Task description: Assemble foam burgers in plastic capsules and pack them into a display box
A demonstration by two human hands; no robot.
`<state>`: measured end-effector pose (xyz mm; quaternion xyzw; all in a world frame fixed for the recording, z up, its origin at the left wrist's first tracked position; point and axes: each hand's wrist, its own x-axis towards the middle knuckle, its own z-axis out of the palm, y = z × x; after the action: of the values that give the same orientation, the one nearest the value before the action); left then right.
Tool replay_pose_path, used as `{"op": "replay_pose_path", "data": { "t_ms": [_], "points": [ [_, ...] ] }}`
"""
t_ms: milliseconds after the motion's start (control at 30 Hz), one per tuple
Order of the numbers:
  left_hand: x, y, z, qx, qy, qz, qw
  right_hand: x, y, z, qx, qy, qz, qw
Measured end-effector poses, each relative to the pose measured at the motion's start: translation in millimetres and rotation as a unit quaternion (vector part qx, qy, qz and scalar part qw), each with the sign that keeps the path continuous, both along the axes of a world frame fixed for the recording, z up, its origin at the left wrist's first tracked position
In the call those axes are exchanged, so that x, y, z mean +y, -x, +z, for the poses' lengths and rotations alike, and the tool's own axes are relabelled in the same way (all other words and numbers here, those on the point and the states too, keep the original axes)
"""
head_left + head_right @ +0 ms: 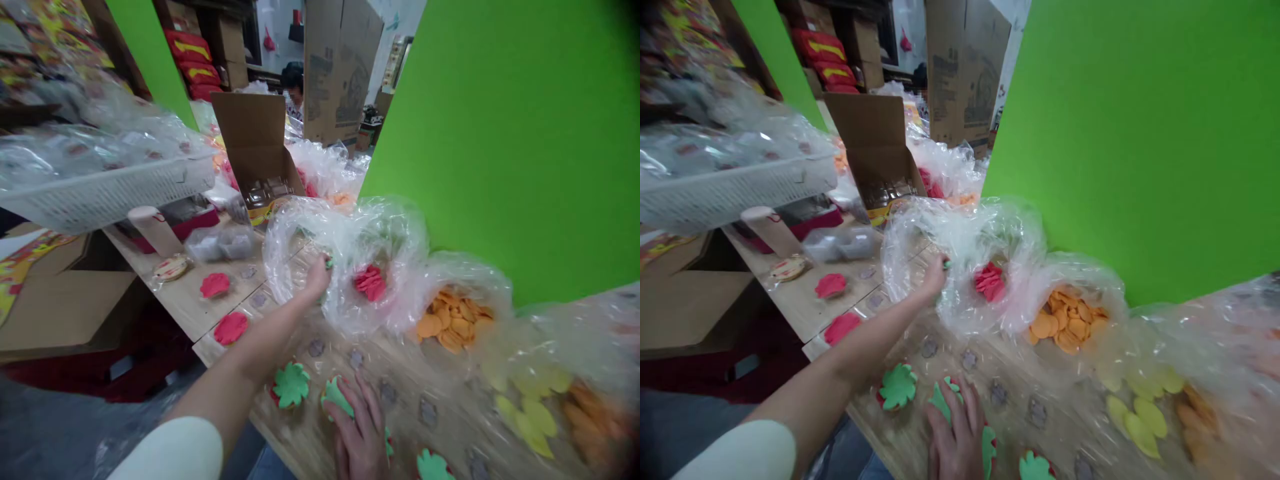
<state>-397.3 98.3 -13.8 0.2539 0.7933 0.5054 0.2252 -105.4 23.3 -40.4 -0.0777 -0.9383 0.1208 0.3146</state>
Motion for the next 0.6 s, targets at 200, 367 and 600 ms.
{"op": "replay_pose_path", "data": {
  "t_ms": [200,367,600],
  "points": [
    [-76.9,39.5,40.2,-0.187,-0.086,-0.02,0.978,-1.9,34.0,39.5,-0.012,0.218,-0.026,0.976],
    [-164.5,14.8,59.5,-0.262,-0.102,-0.08,0.956,-1.7,131.5,70.1,0.039,0.51,-0.037,0.858],
    [-255.8,-10.7,51.2,-0.245,-0.118,-0.033,0.962,-30.6,197.0,57.3,-0.102,0.763,0.055,0.635]
  ]
}}
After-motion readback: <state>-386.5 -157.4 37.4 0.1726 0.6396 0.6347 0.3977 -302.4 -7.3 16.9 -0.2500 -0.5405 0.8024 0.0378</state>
